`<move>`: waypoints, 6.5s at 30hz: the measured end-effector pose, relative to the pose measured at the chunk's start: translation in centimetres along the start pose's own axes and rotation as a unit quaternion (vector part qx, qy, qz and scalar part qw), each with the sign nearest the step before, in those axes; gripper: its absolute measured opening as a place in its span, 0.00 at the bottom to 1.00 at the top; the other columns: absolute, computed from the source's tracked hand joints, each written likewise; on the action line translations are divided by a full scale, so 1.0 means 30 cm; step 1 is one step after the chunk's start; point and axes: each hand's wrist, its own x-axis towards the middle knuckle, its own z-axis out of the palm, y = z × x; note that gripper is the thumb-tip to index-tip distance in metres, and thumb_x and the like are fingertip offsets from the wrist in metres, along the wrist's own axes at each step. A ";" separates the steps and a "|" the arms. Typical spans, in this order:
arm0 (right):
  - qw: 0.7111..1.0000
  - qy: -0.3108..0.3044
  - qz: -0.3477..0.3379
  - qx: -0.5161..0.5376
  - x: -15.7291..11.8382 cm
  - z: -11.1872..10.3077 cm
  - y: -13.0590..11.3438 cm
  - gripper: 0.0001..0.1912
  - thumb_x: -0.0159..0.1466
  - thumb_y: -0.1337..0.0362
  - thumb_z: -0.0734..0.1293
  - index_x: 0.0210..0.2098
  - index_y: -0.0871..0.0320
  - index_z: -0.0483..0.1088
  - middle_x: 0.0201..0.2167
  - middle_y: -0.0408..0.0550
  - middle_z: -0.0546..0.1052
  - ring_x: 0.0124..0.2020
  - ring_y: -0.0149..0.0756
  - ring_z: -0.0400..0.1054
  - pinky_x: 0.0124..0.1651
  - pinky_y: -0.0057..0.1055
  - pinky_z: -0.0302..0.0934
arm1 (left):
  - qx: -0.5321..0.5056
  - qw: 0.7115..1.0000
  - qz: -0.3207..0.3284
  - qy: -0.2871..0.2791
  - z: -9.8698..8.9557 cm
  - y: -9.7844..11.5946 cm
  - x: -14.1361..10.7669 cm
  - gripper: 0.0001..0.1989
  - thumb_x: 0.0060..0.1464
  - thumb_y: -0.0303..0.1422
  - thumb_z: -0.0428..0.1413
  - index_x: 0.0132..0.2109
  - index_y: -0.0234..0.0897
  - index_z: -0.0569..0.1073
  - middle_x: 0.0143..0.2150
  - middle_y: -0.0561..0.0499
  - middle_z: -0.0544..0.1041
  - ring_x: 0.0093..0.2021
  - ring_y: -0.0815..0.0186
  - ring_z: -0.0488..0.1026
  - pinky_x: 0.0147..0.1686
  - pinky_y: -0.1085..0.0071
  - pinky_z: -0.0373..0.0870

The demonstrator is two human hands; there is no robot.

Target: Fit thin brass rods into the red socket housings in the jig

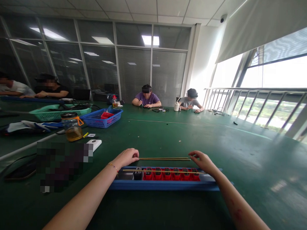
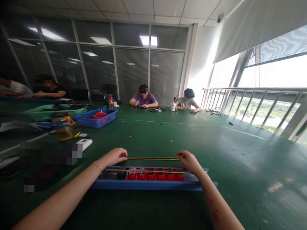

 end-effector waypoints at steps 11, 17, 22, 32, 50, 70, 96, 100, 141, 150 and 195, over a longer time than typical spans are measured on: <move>0.994 -0.105 0.023 -0.011 -0.159 -0.101 -0.104 0.23 0.56 0.44 0.58 0.20 0.57 0.67 0.15 0.40 0.65 0.18 0.28 0.55 0.21 0.25 0.48 | -0.003 1.000 -0.001 -0.006 0.000 0.001 0.005 0.11 0.50 0.40 0.50 0.33 0.40 0.72 0.35 0.51 0.73 0.33 0.67 0.69 0.32 0.74 0.62; 0.994 -0.086 0.026 0.060 -0.146 -0.091 -0.119 0.24 0.57 0.44 0.56 0.17 0.58 0.59 0.15 0.37 0.54 0.18 0.26 0.48 0.22 0.25 0.46 | -0.001 1.000 0.006 -0.004 0.004 -0.003 0.008 0.11 0.50 0.41 0.50 0.33 0.40 0.72 0.34 0.51 0.73 0.33 0.67 0.69 0.31 0.74 0.62; 0.992 0.040 0.048 0.111 -0.143 -0.157 -0.070 0.24 0.58 0.43 0.54 0.19 0.56 0.53 0.16 0.36 0.50 0.18 0.27 0.46 0.22 0.26 0.45 | -0.005 1.000 0.008 -0.002 0.005 -0.007 0.010 0.11 0.49 0.40 0.51 0.33 0.40 0.72 0.34 0.51 0.74 0.33 0.67 0.70 0.32 0.74 0.62; 0.996 0.051 0.073 -0.016 -0.085 -0.136 0.063 0.25 0.57 0.43 0.55 0.16 0.57 0.55 0.14 0.37 0.52 0.18 0.27 0.47 0.22 0.25 0.45 | -0.005 1.000 0.006 0.013 -0.006 0.009 0.001 0.16 0.51 0.45 0.48 0.32 0.39 0.72 0.34 0.50 0.73 0.32 0.66 0.70 0.30 0.74 0.61; 0.958 -0.132 -0.013 -0.255 0.077 0.023 -0.038 0.10 0.55 0.62 0.63 0.36 0.53 0.71 0.40 0.49 0.73 0.43 0.42 0.66 0.41 0.33 0.56 | 0.082 0.996 0.018 0.044 -0.031 0.056 -0.030 0.11 0.48 0.43 0.52 0.33 0.40 0.71 0.36 0.50 0.71 0.37 0.64 0.69 0.32 0.71 0.62; 0.942 -0.224 -0.034 -0.249 0.153 0.078 -0.083 0.12 0.43 0.74 0.65 0.28 0.57 0.71 0.27 0.47 0.74 0.29 0.39 0.67 0.28 0.28 0.54 | 0.109 0.991 0.070 0.014 -0.035 0.072 -0.016 0.07 0.44 0.27 0.49 0.30 0.39 0.71 0.31 0.52 0.73 0.31 0.66 0.69 0.29 0.73 0.61; 0.995 -0.033 0.037 0.086 -0.152 -0.082 -0.173 0.19 0.59 0.48 0.57 0.28 0.58 0.66 0.22 0.41 0.68 0.25 0.31 0.61 0.27 0.25 0.57 | -0.147 0.986 -0.028 0.070 -0.113 0.305 -0.248 0.19 0.54 0.47 0.43 0.43 0.40 0.69 0.31 0.53 0.73 0.30 0.67 0.69 0.27 0.75 0.62; 0.997 -0.029 0.036 0.056 -0.162 -0.056 -0.146 0.19 0.57 0.47 0.59 0.29 0.58 0.67 0.20 0.40 0.67 0.21 0.29 0.59 0.23 0.25 0.54 | -0.137 0.988 -0.029 0.070 -0.101 0.297 -0.266 0.19 0.53 0.47 0.43 0.42 0.41 0.69 0.30 0.54 0.73 0.28 0.68 0.69 0.25 0.75 0.61; 0.996 -0.047 0.043 0.063 -0.179 -0.039 -0.133 0.21 0.61 0.49 0.55 0.30 0.57 0.70 0.24 0.42 0.71 0.25 0.32 0.63 0.27 0.25 0.57 | 0.017 0.995 0.072 0.070 -0.167 0.221 -0.280 0.12 0.53 0.41 0.47 0.33 0.43 0.73 0.36 0.53 0.73 0.39 0.66 0.67 0.39 0.73 0.62; 0.993 -0.037 0.048 0.105 -0.177 -0.036 -0.125 0.18 0.61 0.49 0.55 0.33 0.57 0.66 0.24 0.41 0.70 0.25 0.31 0.63 0.28 0.26 0.58 | 0.131 0.942 0.110 0.288 -0.221 0.179 -0.301 0.12 0.57 0.37 0.45 0.41 0.41 0.71 0.42 0.50 0.71 0.43 0.64 0.67 0.47 0.67 0.62; 0.992 -0.091 0.052 0.072 -0.195 -0.108 -0.076 0.22 0.57 0.47 0.60 0.26 0.59 0.71 0.21 0.41 0.68 0.25 0.30 0.59 0.26 0.24 0.53 | 0.055 0.998 -0.037 0.011 -0.014 0.051 -0.013 0.09 0.50 0.39 0.50 0.32 0.43 0.73 0.37 0.52 0.74 0.37 0.65 0.70 0.32 0.73 0.63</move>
